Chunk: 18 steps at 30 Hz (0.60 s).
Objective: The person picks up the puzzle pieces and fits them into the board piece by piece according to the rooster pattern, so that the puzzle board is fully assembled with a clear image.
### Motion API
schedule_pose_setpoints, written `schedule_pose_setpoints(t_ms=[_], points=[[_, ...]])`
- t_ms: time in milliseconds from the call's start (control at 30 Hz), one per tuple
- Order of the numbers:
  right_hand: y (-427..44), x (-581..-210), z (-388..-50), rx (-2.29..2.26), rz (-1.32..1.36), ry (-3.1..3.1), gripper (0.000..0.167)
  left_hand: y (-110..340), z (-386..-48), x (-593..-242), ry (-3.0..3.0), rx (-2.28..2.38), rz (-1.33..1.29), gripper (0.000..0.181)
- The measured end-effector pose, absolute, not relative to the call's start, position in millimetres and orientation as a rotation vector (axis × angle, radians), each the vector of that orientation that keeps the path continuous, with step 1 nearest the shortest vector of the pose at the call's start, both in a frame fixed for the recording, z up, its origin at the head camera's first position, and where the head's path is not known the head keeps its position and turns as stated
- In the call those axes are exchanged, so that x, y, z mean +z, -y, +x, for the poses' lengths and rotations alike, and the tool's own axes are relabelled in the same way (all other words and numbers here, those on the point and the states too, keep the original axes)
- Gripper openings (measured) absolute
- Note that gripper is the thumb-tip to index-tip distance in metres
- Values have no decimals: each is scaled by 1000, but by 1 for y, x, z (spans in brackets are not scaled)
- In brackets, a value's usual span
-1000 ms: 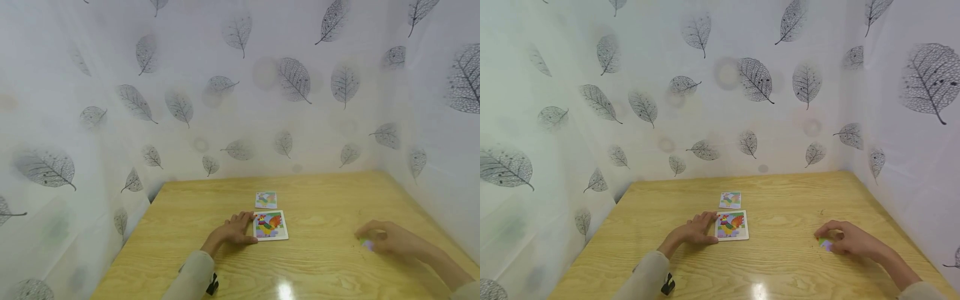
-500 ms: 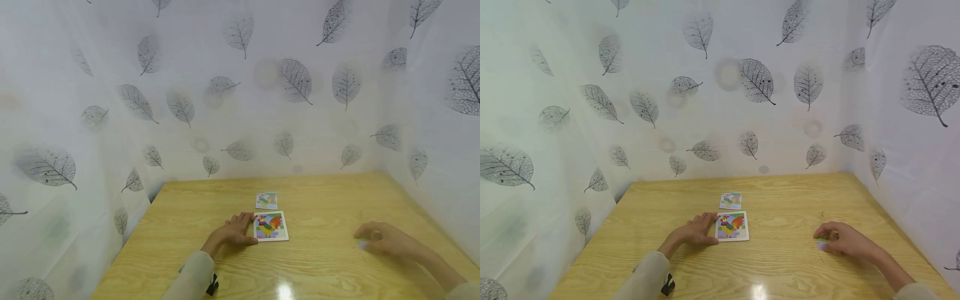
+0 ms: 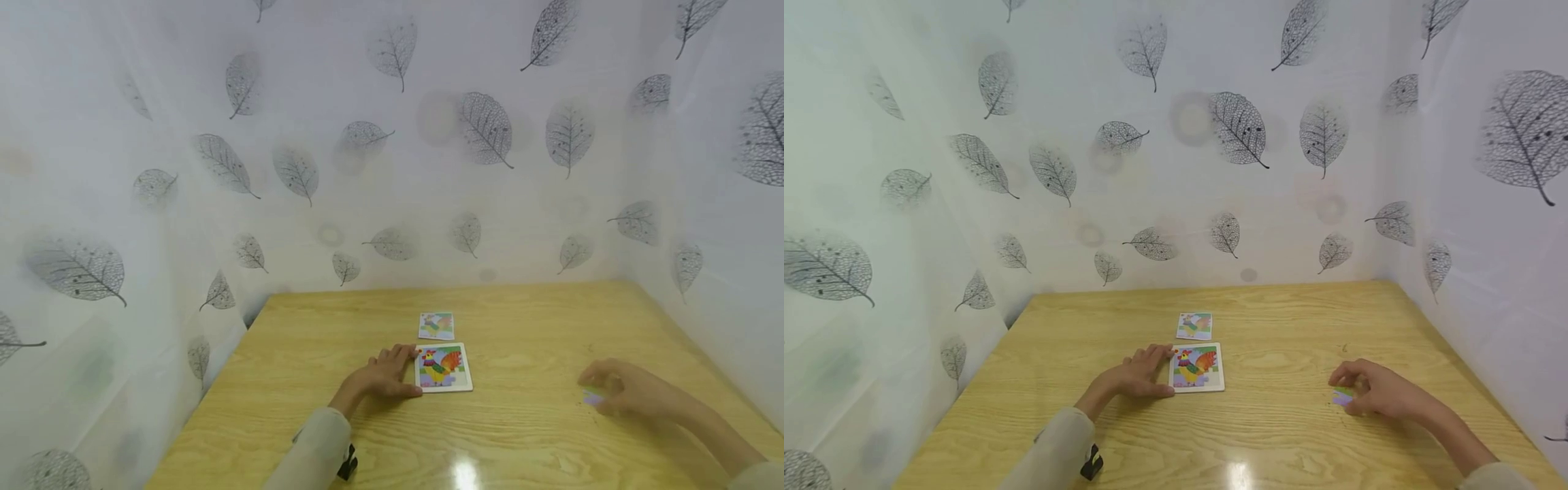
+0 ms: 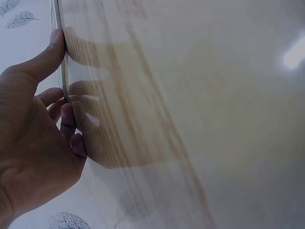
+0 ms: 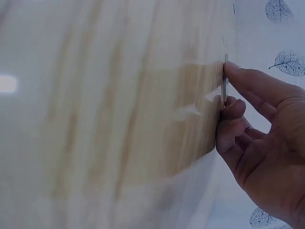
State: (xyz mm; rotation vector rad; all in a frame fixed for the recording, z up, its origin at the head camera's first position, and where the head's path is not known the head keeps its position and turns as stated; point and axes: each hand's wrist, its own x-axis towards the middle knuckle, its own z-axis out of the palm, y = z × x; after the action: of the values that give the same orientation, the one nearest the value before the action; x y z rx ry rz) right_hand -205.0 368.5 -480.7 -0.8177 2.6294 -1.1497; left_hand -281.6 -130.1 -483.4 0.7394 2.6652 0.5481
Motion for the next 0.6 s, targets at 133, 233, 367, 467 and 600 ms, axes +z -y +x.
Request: schedule_pose_setpoints(t_ms=[133,233,367,467,600], points=[[-368,-480,-204,-1130,-882,-2636,37,129,-277,-475,-2658,544,739,84],[-366,-480,-203,-1117,-909,-2662,32,128,-275,-471,-2655,545,746,85],[-365,-479,-202,-1118,-917,-2667,30,128,-277,-475,-2654,547,727,85],[-361,-477,-203,-1066,-904,-2742,31,128,-280,-481,-2661,547,715,84],[-352,-473,-205,-1076,-858,-2781,31,128,-285,-488,-2672,538,718,83]])
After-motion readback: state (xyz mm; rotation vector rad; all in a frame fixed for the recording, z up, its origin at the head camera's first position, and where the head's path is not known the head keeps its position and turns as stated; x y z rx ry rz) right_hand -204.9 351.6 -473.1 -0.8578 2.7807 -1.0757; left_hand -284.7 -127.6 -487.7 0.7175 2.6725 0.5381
